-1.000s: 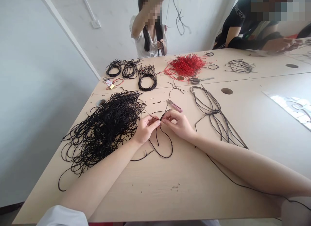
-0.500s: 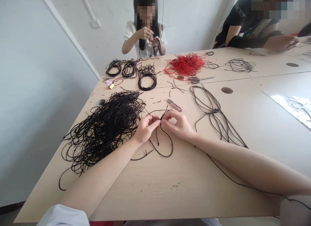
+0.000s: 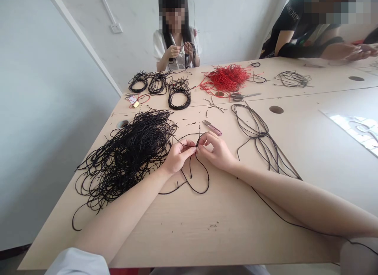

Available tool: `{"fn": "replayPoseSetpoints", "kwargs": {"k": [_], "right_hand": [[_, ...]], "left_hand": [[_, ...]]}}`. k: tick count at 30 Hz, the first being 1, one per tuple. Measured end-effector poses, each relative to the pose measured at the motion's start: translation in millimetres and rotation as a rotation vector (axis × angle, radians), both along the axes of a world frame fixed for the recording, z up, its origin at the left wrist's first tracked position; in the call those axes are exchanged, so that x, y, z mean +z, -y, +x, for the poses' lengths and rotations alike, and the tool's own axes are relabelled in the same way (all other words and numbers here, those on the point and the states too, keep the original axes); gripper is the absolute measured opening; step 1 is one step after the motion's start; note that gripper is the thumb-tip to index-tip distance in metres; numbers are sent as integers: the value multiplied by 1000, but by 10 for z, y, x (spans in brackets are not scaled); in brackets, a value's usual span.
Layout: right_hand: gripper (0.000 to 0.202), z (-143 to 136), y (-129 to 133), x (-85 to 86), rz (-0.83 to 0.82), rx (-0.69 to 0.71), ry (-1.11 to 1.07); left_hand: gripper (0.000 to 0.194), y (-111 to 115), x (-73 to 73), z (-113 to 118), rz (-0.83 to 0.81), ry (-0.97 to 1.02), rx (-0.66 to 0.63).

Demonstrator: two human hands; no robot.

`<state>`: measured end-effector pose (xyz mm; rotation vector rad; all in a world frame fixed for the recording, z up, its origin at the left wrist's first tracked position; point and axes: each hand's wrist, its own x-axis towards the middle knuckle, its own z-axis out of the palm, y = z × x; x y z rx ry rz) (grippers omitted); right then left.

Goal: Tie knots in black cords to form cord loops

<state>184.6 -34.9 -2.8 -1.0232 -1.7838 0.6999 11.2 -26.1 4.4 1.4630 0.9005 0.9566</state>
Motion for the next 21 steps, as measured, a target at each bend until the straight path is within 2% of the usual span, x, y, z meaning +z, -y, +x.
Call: {"fn": "replayPoseSetpoints", "kwargs": {"k": [6, 14, 21], "right_hand": [[14, 1, -20, -1, -208, 118, -127], [10, -2, -52, -52, -162, 24, -68], [11, -10, -42, -34, -180, 37, -99]], "left_hand": [[13, -4, 2, 14, 46, -29, 103], [20, -48, -108, -4, 108, -58, 194], [27, -22, -77, 3, 36, 8, 155]]}}
